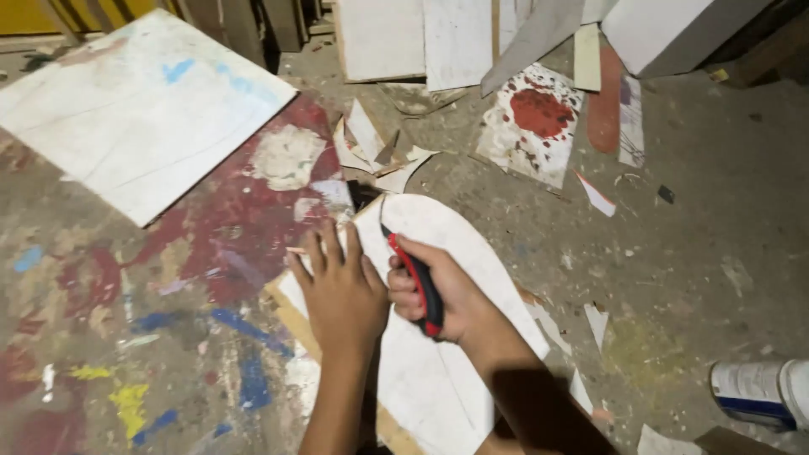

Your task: Sawing a curved shape out of a thin wooden board using a hand saw on a workbench.

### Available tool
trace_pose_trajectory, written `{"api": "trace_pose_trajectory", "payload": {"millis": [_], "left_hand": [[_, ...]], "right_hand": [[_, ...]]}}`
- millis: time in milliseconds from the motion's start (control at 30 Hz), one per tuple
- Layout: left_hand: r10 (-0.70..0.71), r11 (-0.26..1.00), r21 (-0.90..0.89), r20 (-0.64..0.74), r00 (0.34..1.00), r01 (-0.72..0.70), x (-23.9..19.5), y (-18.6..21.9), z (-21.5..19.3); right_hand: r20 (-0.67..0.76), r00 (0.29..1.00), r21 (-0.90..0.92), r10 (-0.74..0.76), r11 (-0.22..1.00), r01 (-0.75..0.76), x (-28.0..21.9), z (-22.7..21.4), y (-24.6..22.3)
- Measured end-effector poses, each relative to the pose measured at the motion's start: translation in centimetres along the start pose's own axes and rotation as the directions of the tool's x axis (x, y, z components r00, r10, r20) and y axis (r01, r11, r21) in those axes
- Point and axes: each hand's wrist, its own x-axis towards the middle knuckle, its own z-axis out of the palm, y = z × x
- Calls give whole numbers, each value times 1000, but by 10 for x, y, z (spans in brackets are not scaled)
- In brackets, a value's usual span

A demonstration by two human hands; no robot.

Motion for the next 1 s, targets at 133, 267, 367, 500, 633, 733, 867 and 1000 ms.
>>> {"api": "trace_pose_trajectory", "payload": {"millis": [133, 267, 367, 500, 633, 733, 867, 1000], "left_hand": [[4, 1000, -23, -18, 1000, -4, 3, -5, 10], [20, 1000, -19, -48, 999, -21, 4, -7, 11], [23, 1000, -9, -40, 999, -23, 3, -9, 13], [18, 999, -29, 21, 1000, -18, 4, -10, 10], [8, 999, -47, 53, 999, -6, 7, -10, 11], [-4, 998, -61, 83, 997, 9, 5, -10, 4], [-4, 997, -76, 52, 999, 8, 3, -7, -4], [-7, 997, -81, 53, 999, 11, 5, -5, -6]], "right_hand": [[-24, 999, -345, -32, 938, 22, 8, -1, 21], [-116, 962, -543, -249, 827, 149, -2, 16, 27], [-110, 945, -643, -307, 747, 168, -5, 22, 27], [-81, 932, -721, -352, 667, 189, -3, 21, 28], [-111, 929, -770, -352, 622, 143, -16, 44, 16], [-89, 946, -800, -312, 588, 119, -9, 22, 12], [68, 992, -181, -110, 976, 121, 1, -12, 3], [103, 989, -54, -103, 993, 109, 2, -16, 3]]}}
